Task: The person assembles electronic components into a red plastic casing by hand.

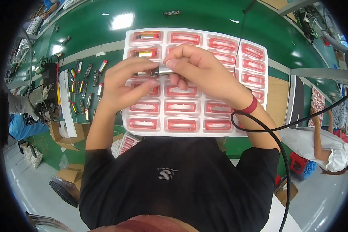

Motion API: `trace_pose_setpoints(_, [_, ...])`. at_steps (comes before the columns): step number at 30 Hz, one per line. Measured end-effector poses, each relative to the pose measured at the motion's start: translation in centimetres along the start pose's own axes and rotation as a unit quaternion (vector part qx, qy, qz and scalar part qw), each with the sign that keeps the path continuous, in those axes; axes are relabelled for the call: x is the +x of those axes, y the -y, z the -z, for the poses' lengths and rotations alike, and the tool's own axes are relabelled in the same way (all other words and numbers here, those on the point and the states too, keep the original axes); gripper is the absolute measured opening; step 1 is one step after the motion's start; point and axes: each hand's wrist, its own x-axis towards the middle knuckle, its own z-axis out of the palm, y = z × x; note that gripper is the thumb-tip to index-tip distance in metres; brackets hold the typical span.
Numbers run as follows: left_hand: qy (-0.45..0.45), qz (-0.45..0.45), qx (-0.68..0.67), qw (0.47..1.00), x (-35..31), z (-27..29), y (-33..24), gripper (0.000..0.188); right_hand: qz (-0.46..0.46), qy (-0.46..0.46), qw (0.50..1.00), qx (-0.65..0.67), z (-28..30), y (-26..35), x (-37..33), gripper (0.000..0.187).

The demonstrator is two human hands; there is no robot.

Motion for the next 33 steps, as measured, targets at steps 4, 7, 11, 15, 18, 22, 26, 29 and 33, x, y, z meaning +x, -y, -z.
trace_pose_setpoints(4, [-0.026,-0.048,0.062,0.997,-0.3,-0.3,-0.1,0.032,-0.01,-0.016,0.999,0.039,-0.5,-1.2,-0.3,0.016])
trace_pose_setpoints(7, [-0.017,-0.061,0.086,0.994,-0.4,-0.4,0.4,0.025,-0.015,-0.002,0.998,0.064,-0.6,-1.7,-0.4,0.016])
trace_pose_setpoints(11, [0.001,0.003,0.051,0.999,-0.8,-0.4,0.0,0.015,-0.021,-0.002,0.999,0.041,-1.0,-1.8,-0.8,0.016])
trace_pose_setpoints(15, [-0.006,-0.019,0.089,0.996,-0.8,-0.5,0.1,0.012,0.003,0.012,1.0,-0.001,-0.5,-2.1,-1.1,0.019])
trace_pose_setpoints(18, [0.013,0.018,0.071,0.997,-1.7,0.4,-1.0,0.013,0.051,0.018,0.998,-0.011,0.0,-2.1,-1.4,0.026])
trace_pose_setpoints(22, [0.246,0.053,0.135,0.958,-4.7,1.9,-2.7,0.017,0.088,-0.047,0.994,-0.036,0.0,-2.2,-2.4,0.028])
trace_pose_setpoints(26, [0.272,0.086,0.223,0.932,-5.6,1.0,-3.5,0.018,0.093,-0.039,0.994,-0.045,0.5,-2.5,-2.6,0.03])
trace_pose_setpoints(29, [0.171,0.102,0.104,0.974,-5.3,1.2,-2.8,0.016,0.096,-0.059,0.994,-0.013,0.2,-2.3,-2.7,0.03])
trace_pose_setpoints(33, [-0.019,0.271,-0.317,0.909,-3.6,1.4,-3.0,0.039,0.104,-0.071,0.989,0.076,-0.2,-1.4,-3.1,0.025])
